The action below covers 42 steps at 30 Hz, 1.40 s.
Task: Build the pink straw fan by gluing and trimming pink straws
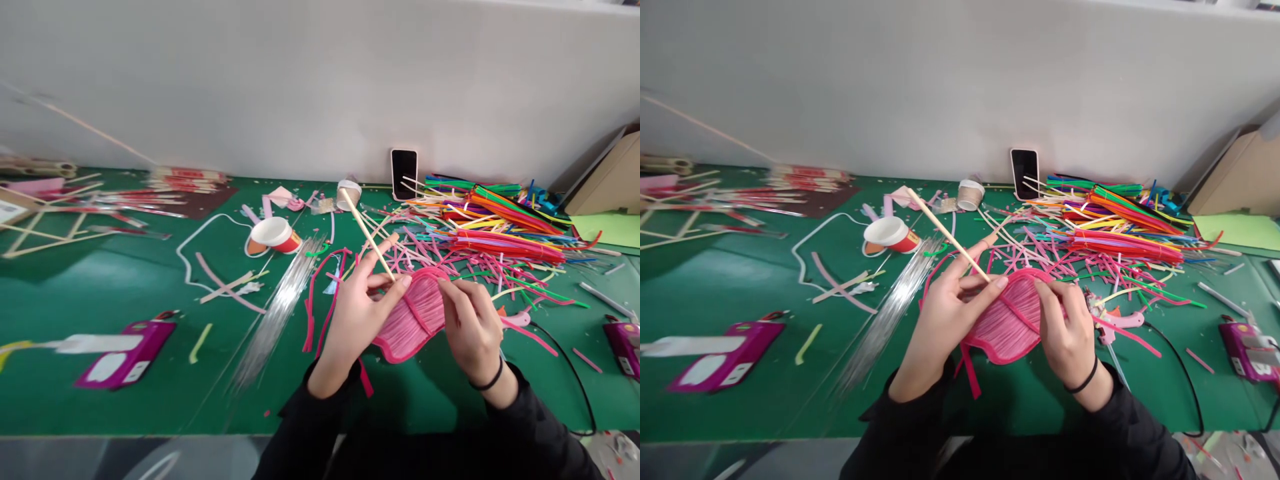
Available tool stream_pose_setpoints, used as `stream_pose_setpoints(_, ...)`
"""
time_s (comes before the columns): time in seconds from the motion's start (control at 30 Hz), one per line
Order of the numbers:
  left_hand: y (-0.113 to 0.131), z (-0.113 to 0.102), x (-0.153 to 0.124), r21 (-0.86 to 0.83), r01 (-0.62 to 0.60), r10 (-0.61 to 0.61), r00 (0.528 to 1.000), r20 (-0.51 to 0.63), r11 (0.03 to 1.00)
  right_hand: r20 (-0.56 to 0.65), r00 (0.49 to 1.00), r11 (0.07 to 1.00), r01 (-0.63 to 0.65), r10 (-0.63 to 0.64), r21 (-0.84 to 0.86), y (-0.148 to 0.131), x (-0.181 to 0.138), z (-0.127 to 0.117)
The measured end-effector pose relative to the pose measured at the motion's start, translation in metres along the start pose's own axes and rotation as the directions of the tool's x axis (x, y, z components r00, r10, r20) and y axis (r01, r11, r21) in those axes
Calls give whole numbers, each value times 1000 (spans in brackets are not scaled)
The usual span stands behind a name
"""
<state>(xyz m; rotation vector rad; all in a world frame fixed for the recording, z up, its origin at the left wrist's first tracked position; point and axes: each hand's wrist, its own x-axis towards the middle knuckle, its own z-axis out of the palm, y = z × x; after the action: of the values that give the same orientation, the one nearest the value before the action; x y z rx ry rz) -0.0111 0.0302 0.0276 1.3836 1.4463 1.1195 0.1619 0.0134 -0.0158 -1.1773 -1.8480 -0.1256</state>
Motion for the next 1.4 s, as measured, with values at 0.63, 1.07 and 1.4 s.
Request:
stream_pose_setpoints(0.63, -2, 2, 6, -47, -57, 58, 998, 32, 997, 2, 1000, 1000, 29, -29, 2, -4, -3, 4)
stream_pose_setpoints(1.07, -1, 4, 5, -58, -19, 20, 1000, 23, 998, -10, 1000, 1000, 28, -28, -13, -5, -8, 1)
stream_pose_setpoints(1.4, 0, 4, 4, -43, -37, 38, 999, 25, 998, -12, 999, 999, 49, -49, -5, -2, -1, 2)
